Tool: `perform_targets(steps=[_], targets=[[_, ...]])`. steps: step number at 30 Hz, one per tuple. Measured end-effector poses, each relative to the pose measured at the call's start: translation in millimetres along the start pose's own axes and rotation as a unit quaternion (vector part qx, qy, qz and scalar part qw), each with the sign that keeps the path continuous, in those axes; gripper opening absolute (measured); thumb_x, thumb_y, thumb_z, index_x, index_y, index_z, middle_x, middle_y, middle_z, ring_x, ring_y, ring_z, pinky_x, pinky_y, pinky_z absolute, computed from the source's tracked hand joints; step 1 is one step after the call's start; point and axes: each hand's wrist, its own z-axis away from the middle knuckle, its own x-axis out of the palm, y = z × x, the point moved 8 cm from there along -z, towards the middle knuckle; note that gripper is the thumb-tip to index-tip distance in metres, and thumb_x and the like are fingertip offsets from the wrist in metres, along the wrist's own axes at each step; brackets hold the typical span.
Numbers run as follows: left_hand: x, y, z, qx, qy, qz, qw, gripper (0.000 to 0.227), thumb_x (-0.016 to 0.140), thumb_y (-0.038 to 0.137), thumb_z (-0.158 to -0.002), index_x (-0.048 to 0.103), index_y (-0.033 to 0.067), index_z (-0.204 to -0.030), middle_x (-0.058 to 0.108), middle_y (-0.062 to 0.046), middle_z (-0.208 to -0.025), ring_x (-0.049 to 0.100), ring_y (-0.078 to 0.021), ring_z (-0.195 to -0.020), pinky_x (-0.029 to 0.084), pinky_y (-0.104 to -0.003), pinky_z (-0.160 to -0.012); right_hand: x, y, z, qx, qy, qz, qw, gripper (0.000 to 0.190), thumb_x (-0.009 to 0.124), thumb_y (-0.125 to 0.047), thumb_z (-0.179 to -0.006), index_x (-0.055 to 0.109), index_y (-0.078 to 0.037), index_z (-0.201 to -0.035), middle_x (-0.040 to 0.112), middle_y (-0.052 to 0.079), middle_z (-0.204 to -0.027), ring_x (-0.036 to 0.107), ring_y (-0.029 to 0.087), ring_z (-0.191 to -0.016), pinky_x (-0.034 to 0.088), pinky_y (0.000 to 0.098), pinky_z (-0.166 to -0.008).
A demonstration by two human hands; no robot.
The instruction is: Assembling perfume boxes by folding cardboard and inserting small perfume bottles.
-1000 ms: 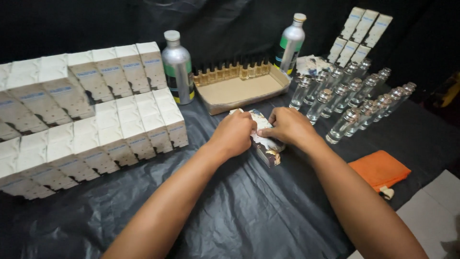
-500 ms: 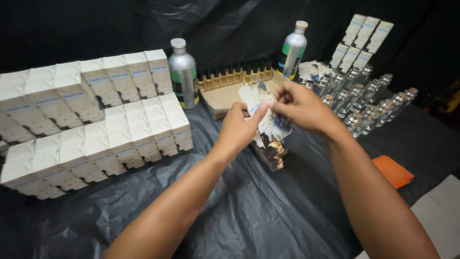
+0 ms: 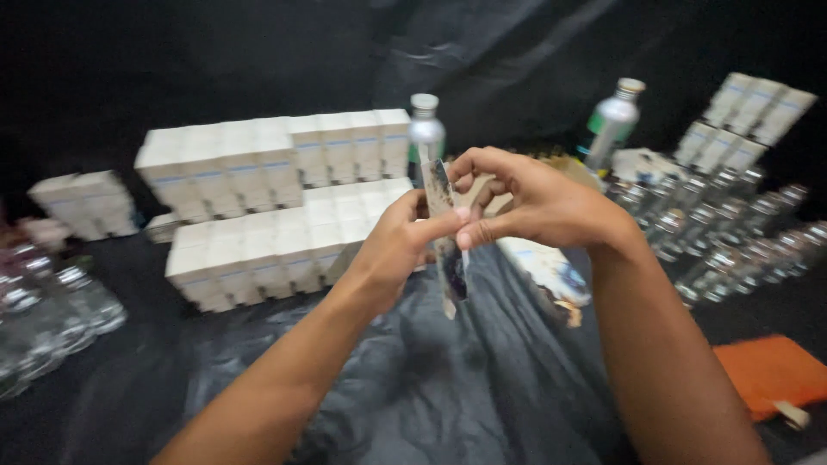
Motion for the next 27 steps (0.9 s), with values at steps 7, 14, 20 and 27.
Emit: perform_targets(steps=[7, 14, 20, 27], targets=[[-78.6, 6.2, 12.6, 0.065, 0.061, 0.066, 0.994, 0.031, 0.081, 0.012, -0.077, 0.065, -0.0015, -0.1, 0.066, -0.007, -0.082, 0.069, -0.0159, -0.075, 0.06, -0.031, -0.062, 47.9, -21.1, -51.9, -0.064, -0.013, -0.043, 0.997, 0.04, 0.084, -0.004, -0.078, 0.066, -0.003, -0.113, 0.056, 0.007, -0.1, 0.068, 0.017, -0.077, 0.063, 0.0302, -0.059], [-129.9, 12.8, 27.4, 0.126, 0.142, -0.002, 0.982, 0.023, 0.086, 0.01, -0.076, 0.068, 0.0018, -0.088, 0.072, -0.008, -0.073, 0.068, -0.0113, -0.065, 0.056, -0.026, -0.056, 78.6, -28.4, -76.4, -0.097, 0.059, -0.162, 0.98, 0.056, 0.08, 0.003, -0.078, 0.051, 0.002, -0.126, 0.063, 0.013, -0.082, 0.068, 0.018, -0.066, 0.065, 0.0357, -0.059], [-144.7, 22.5, 41.7, 0.172, 0.205, -0.069, 0.961, 0.017, 0.076, 0.014, -0.087, 0.071, 0.0036, -0.099, 0.075, -0.009, -0.085, 0.065, -0.011, -0.076, 0.054, -0.027, -0.067, 113.9, -8.5, -88.7, -0.088, 0.027, -0.216, 0.972, 0.056, 0.081, 0.004, -0.076, 0.049, 0.0, -0.122, 0.062, 0.009, -0.079, 0.069, 0.018, -0.063, 0.065, 0.0346, -0.056], [-144.3, 35.7, 52.6, 0.182, 0.224, -0.092, 0.953, 0.014, 0.068, 0.013, -0.093, 0.069, 0.0034, -0.103, 0.076, -0.011, -0.087, 0.069, -0.015, -0.075, 0.055, -0.03, -0.071, 133.4, -20.5, -73.6, -0.049, -0.08, -0.148, 0.985, 0.054, 0.084, 0.009, -0.068, 0.056, 0.002, -0.114, 0.066, 0.01, -0.076, 0.069, 0.017, -0.065, 0.063, 0.0319, -0.058]])
